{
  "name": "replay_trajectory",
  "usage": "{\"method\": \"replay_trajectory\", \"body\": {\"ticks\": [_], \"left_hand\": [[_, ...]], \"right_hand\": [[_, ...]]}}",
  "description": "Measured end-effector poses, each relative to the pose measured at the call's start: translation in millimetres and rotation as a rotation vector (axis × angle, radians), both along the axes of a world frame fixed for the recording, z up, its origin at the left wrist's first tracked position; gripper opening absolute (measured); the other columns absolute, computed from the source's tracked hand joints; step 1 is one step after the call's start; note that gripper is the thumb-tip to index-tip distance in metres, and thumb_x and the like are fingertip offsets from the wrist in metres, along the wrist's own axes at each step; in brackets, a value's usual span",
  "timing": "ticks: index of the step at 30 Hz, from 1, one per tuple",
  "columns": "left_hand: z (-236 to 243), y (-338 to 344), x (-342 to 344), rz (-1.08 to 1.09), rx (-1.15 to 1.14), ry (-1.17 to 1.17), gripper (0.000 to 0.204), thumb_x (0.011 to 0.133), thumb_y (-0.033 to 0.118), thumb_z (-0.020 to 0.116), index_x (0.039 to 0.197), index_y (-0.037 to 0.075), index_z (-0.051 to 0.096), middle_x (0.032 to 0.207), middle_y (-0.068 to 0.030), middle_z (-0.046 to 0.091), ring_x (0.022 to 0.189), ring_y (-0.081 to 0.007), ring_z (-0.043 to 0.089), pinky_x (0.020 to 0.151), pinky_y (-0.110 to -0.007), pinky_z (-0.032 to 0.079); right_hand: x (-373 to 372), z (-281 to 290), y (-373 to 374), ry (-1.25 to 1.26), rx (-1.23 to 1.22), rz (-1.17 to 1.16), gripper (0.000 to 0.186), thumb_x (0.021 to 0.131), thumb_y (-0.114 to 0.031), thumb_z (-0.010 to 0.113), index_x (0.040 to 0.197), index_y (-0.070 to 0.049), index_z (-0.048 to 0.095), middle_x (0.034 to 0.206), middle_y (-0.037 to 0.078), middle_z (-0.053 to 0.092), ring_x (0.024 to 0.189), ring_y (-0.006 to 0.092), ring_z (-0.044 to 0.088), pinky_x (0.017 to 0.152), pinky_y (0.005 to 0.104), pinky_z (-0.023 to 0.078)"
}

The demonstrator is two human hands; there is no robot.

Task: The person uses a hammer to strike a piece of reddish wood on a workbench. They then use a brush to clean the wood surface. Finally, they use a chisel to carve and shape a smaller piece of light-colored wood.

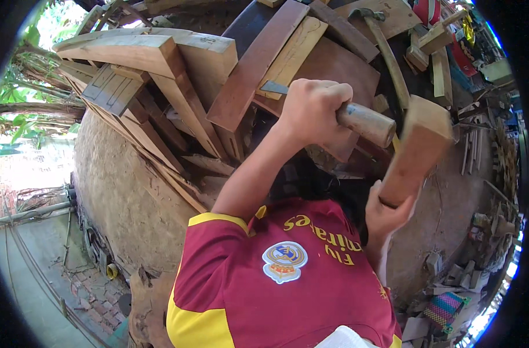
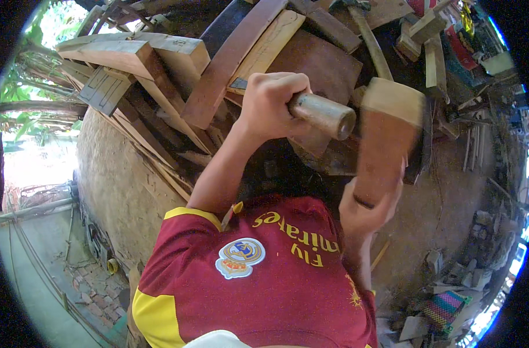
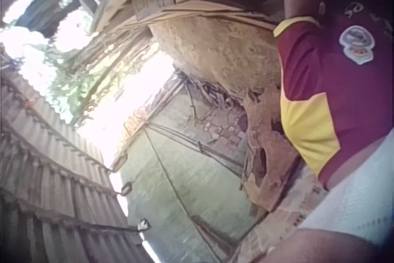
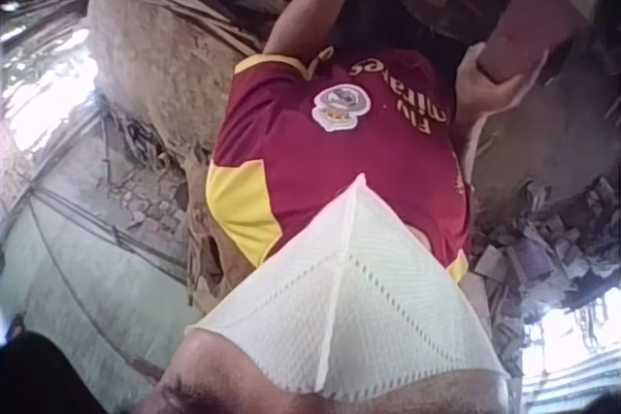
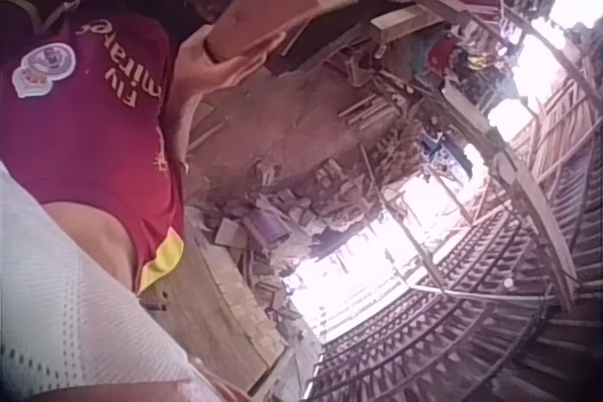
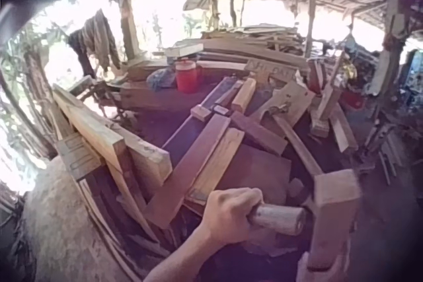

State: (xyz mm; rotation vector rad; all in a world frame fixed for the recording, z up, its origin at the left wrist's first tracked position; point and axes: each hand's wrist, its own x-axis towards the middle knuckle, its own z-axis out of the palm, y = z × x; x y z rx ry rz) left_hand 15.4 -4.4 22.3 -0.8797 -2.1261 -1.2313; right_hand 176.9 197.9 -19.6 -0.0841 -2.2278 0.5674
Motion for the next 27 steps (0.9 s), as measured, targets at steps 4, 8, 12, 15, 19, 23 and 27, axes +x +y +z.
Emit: {"method": "replay_trajectory", "body": {"ticks": [4, 8, 12, 15, 19, 23, 27], "left_hand": [[1, -1, 0, -0.010, -0.005, -0.040, 0.025, 0.050, 0.014, 0.071, 0.069, 0.007, 0.057, 0.061, -0.0106, 0.056, 0.057, -0.0298, 0.060, 0.052, -0.035, 0.046], [-1, 4, -1, -0.024, -0.035, -0.026, 0.026, 0.049, 0.014, 0.072, 0.069, 0.007, 0.056, 0.062, -0.0101, 0.056, 0.057, -0.0293, 0.060, 0.052, -0.036, 0.046], [-4, 2, -3, 0.018, -0.128, -0.028, 0.028, 0.048, 0.014, 0.073, 0.069, 0.008, 0.056, 0.063, -0.0088, 0.056, 0.059, -0.0291, 0.060, 0.053, -0.036, 0.046], [-3, 5, 3, 0.001, -0.138, -0.064, 0.029, 0.047, 0.013, 0.073, 0.070, 0.009, 0.057, 0.064, -0.0081, 0.057, 0.061, -0.0290, 0.061, 0.054, -0.037, 0.047], [0, 12, 8, 0.011, -0.168, -0.076, 0.029, 0.047, 0.012, 0.073, 0.072, 0.010, 0.057, 0.066, -0.0074, 0.058, 0.064, -0.0289, 0.062, 0.056, -0.036, 0.048], [10, 25, 33, -0.169, -0.197, -0.143, 0.027, 0.054, 0.010, 0.074, 0.075, 0.011, 0.057, 0.067, -0.0067, 0.056, 0.065, -0.0293, 0.061, 0.056, -0.038, 0.048], [26, 18, 59, -0.308, -0.280, -0.249, 0.019, 0.078, 0.012, 0.073, 0.074, 0.007, 0.055, 0.069, -0.0080, 0.055, 0.062, -0.0295, 0.060, 0.052, -0.037, 0.047]], "right_hand": [[3, 23, -5, 0.258, -0.452, -0.118, 0.056, 0.078, -0.007, 0.078, 0.123, 0.005, 0.048, 0.120, 0.021, 0.057, 0.100, 0.0299, 0.063, 0.084, 0.0374, 0.053], [-14, 16, -28, 0.069, -0.136, -0.047, 0.059, 0.075, -0.003, 0.074, 0.127, 0.007, 0.049, 0.121, 0.023, 0.057, 0.109, 0.0327, 0.060, 0.092, 0.0402, 0.050], [-15, 14, -7, -0.109, 0.013, -0.019, 0.069, 0.073, 0.003, 0.066, 0.137, 0.008, 0.041, 0.129, 0.024, 0.053, 0.111, 0.0373, 0.058, 0.101, 0.0472, 0.042], [3, 1, 14, 0.039, -0.334, -0.142, 0.075, 0.073, -0.006, 0.079, 0.134, 0.011, 0.038, 0.126, 0.027, 0.053, 0.114, 0.0354, 0.057, 0.097, 0.0454, 0.046], [-1, 7, 23, 0.229, -0.503, -0.105, 0.081, 0.073, -0.012, 0.084, 0.134, 0.009, 0.036, 0.124, 0.024, 0.053, 0.110, 0.0303, 0.058, 0.092, 0.0415, 0.052], [2, -3, 31, 0.153, -0.436, -0.170, 0.080, 0.071, -0.016, 0.086, 0.131, 0.007, 0.039, 0.121, 0.022, 0.052, 0.109, 0.0285, 0.056, 0.091, 0.0425, 0.051], [-2, -8, 22, 0.105, -0.636, -0.096, 0.079, 0.073, -0.012, 0.083, 0.134, 0.006, 0.036, 0.122, 0.021, 0.051, 0.110, 0.0286, 0.056, 0.093, 0.0417, 0.050]]}}
